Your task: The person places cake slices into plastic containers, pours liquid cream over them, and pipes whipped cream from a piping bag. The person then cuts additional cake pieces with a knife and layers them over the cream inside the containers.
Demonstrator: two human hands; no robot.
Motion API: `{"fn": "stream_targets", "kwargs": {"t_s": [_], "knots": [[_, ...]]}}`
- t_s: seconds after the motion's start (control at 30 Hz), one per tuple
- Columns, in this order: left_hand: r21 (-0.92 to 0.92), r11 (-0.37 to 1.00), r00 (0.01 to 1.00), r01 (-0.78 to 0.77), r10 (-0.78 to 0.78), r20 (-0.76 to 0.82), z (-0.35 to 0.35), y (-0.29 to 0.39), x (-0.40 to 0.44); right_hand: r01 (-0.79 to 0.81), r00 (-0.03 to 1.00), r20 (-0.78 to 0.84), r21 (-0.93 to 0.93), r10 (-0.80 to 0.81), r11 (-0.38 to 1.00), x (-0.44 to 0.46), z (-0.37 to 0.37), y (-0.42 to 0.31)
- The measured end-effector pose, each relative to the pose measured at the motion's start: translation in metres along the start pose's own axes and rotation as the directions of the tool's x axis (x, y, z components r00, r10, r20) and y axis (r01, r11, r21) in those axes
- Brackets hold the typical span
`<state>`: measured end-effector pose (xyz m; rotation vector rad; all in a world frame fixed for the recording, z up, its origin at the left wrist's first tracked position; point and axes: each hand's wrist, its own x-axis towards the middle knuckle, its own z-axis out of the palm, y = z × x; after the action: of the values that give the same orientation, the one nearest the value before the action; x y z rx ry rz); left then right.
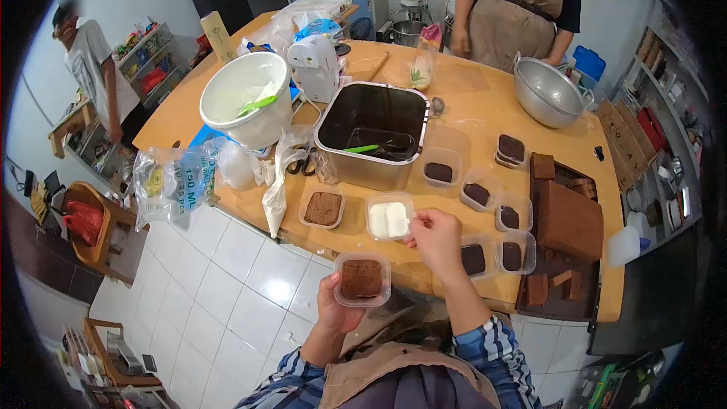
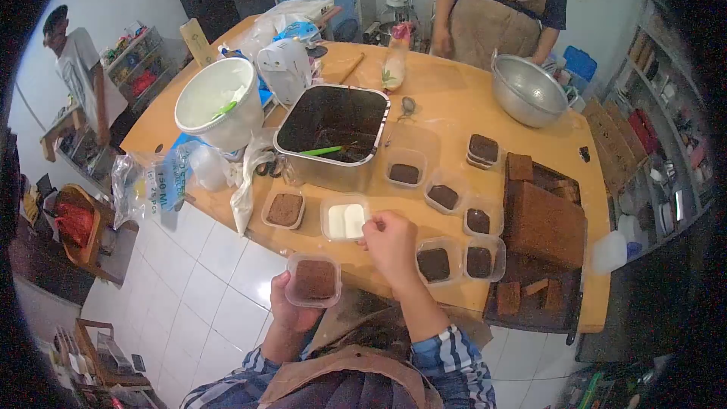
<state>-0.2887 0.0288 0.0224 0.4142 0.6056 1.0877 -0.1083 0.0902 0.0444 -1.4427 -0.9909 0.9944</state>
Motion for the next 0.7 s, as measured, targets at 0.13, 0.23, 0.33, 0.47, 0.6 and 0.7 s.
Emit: {"fn": "stream_targets", "kwargs": {"t_s": [0.13, 0.23, 0.33, 0.47, 0.6, 0.7], "knots": [[0.010, 0.998, 0.996, 0.068, -0.069, 0.048, 0.006, -0.006, 0.002, 0.097, 0.993, -0.086, 0.113, -0.087, 0.989, -0.018, -0.031, -0.022], [-0.029, 0.986, 0.987, 0.162, -0.161, 0.014, 0.022, -0.014, 0.004, 0.147, 0.979, -0.157, 0.105, -0.129, 0.984, -0.034, -0.056, -0.037], [-0.021, 0.961, 0.954, 0.275, -0.270, 0.128, 0.036, -0.023, 0.008, 0.204, 0.956, -0.219, 0.023, -0.194, 0.979, -0.050, -0.079, -0.053], [0.013, 0.937, 0.916, 0.350, -0.346, 0.202, 0.047, -0.038, 0.014, 0.299, 0.909, -0.288, -0.059, -0.303, 0.953, -0.068, -0.099, -0.063], [0.080, 0.936, 0.911, 0.342, -0.351, 0.215, 0.067, -0.039, 0.013, 0.347, 0.865, -0.321, -0.173, -0.386, 0.922, -0.078, -0.108, -0.068], [-0.050, 0.921, 0.860, 0.386, -0.340, 0.380, 0.065, -0.042, 0.014, 0.365, 0.835, -0.310, -0.306, -0.455, 0.879, -0.083, -0.110, -0.065]]}}
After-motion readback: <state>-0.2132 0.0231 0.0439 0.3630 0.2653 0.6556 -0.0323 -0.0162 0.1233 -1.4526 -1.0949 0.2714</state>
